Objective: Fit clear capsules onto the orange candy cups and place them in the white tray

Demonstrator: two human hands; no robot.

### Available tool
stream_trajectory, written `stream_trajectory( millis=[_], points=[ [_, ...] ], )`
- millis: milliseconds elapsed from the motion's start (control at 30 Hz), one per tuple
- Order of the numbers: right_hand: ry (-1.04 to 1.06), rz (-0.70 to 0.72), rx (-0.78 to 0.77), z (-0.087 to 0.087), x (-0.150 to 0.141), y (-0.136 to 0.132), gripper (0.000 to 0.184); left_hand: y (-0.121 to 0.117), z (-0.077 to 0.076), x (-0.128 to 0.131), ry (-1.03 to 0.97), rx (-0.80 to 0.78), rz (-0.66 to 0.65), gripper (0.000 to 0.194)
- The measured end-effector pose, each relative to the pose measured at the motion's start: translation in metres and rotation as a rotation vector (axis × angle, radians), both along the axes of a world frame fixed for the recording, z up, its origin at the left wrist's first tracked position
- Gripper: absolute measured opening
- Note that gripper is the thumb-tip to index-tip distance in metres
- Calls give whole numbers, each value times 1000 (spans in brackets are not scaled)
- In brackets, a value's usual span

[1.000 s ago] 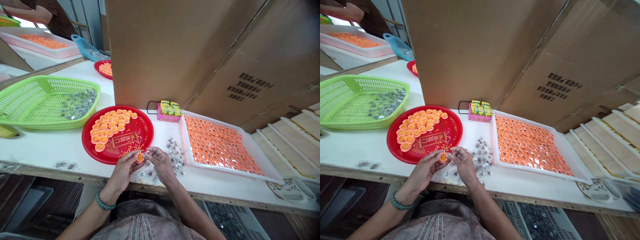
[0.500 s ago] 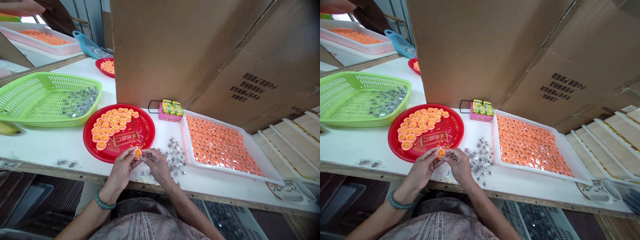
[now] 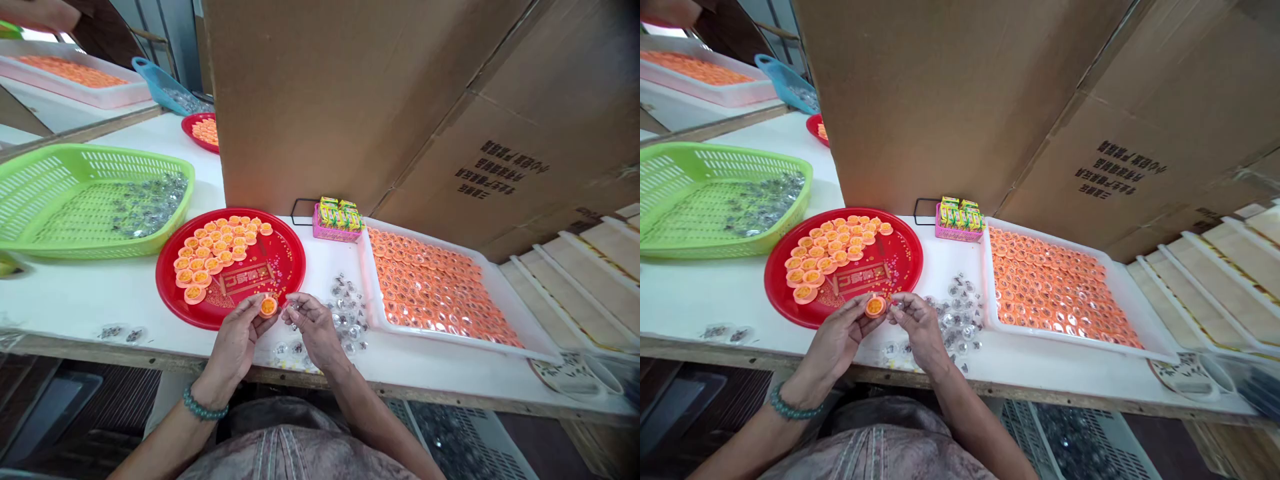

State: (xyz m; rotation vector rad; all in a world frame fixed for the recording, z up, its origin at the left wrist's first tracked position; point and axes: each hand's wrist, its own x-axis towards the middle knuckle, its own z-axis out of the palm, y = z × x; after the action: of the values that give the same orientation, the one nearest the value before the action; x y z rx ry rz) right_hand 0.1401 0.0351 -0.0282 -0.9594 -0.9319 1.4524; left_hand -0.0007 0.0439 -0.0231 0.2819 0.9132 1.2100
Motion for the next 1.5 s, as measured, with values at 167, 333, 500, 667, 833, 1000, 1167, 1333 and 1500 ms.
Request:
stream_trajectory(
  millis=[167,333,500,667,833,1000,1167,1333,1500],
  points=[
    [133,-27,-48,3,-2,2,19,0,-4,-2,9,4,-29,23],
    [174,-50,-77,3,-4,3,16,-1,-6,-3,41,35,-50,25],
    [156,-64,-53,-1,-5,3,15,-3,-4,-2,67,77,-39,28],
    [-53,-32,7,5,-2,5,17,-4,-1,-2,85,88,-27,30],
    [-243,12,52,15,0,7,12,-4,-3,-2,103,118,-32,31],
    [-295,0,-44,15,-4,9,19,-5,-5,0,122,145,-49,31],
    [-336,30,-90,12,-5,13,22,-6,-8,0,142,164,-67,30],
    [-424,49,-104,10,-4,17,21,-7,-12,1,150,171,-69,32],
    [-451,52,-108,10,-7,22,23,-6,-16,4,149,168,-77,33]
  ],
)
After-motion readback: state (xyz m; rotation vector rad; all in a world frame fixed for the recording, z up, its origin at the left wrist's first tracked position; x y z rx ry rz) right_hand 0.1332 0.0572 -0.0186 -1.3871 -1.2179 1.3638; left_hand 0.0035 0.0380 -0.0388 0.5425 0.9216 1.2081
